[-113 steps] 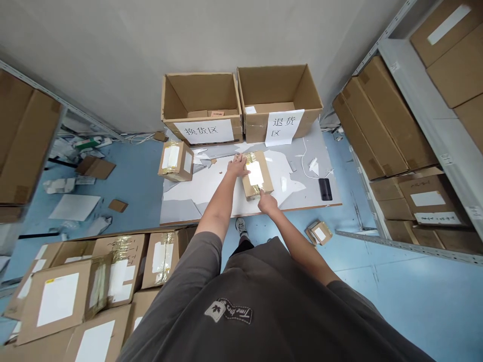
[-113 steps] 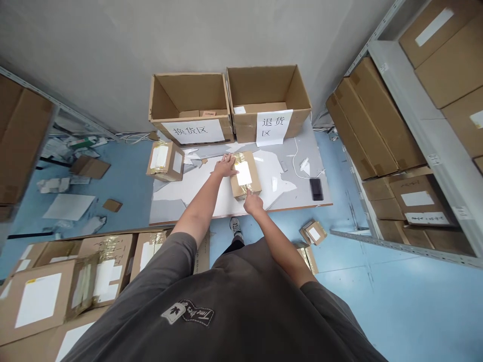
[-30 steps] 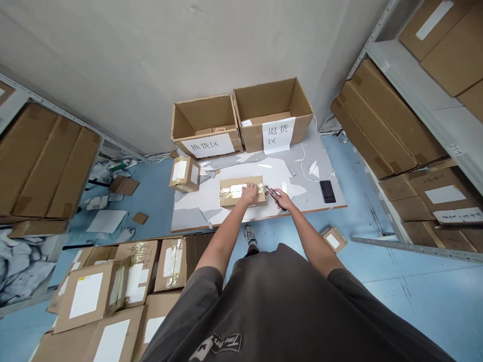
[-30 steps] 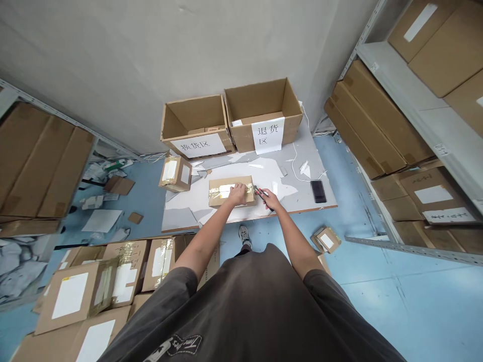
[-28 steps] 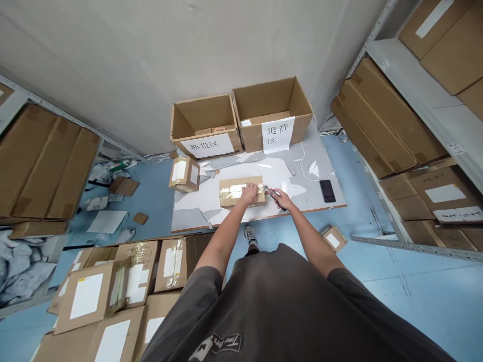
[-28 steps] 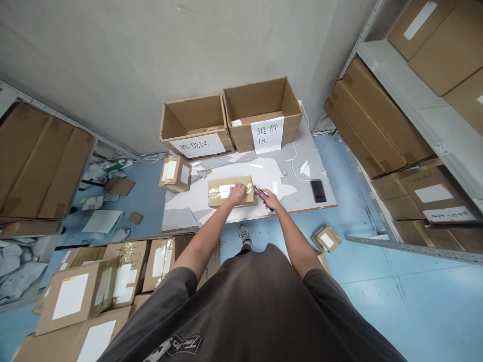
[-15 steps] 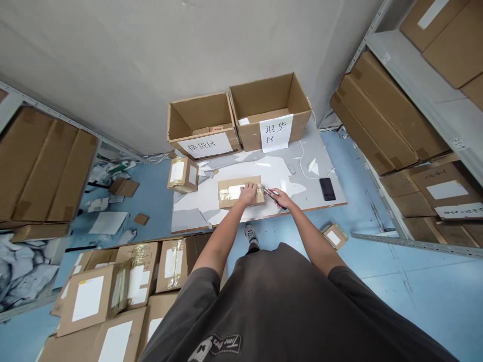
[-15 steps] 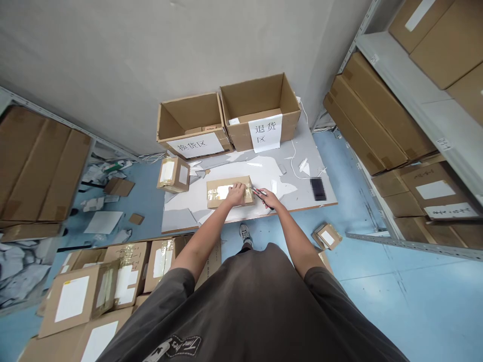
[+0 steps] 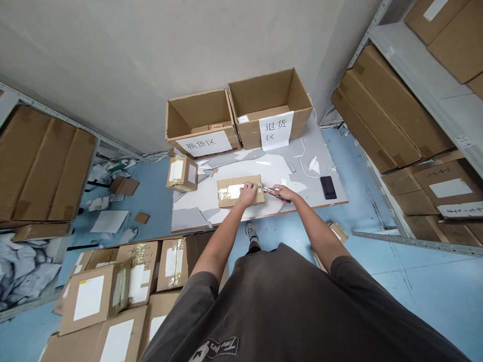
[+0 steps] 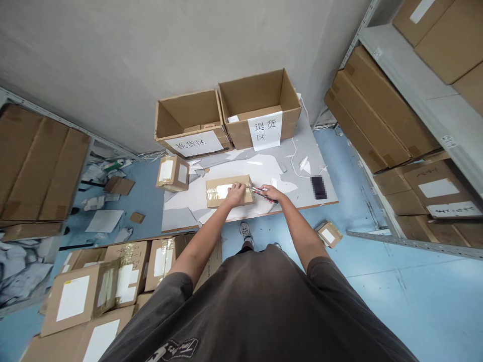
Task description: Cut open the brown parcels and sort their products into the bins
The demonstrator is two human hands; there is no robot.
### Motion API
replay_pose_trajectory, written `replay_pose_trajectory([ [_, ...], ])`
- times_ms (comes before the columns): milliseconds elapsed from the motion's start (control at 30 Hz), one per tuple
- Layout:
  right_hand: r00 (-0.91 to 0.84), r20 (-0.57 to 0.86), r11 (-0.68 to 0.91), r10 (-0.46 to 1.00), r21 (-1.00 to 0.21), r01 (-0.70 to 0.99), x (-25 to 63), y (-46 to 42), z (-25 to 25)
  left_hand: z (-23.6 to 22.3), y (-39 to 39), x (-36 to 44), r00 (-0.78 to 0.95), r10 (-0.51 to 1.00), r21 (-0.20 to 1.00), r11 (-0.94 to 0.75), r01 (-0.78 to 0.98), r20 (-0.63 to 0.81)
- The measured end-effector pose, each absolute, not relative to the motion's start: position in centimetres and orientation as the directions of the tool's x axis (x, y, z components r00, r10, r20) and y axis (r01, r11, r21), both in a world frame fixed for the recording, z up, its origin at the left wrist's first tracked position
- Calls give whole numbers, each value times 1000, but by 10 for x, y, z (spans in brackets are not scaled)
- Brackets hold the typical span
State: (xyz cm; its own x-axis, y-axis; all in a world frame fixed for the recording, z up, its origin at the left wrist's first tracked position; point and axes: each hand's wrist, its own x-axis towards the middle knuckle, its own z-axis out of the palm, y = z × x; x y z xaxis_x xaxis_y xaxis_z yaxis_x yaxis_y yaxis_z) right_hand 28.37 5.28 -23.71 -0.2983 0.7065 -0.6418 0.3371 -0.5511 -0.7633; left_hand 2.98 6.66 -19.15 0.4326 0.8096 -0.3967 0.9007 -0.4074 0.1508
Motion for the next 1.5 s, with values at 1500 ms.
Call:
replay_pose_trajectory([
  [1500, -81, -427, -371, 901, -853, 368, 266, 31, -243, -192, 123, 28, 493, 802, 93, -492, 865, -337],
])
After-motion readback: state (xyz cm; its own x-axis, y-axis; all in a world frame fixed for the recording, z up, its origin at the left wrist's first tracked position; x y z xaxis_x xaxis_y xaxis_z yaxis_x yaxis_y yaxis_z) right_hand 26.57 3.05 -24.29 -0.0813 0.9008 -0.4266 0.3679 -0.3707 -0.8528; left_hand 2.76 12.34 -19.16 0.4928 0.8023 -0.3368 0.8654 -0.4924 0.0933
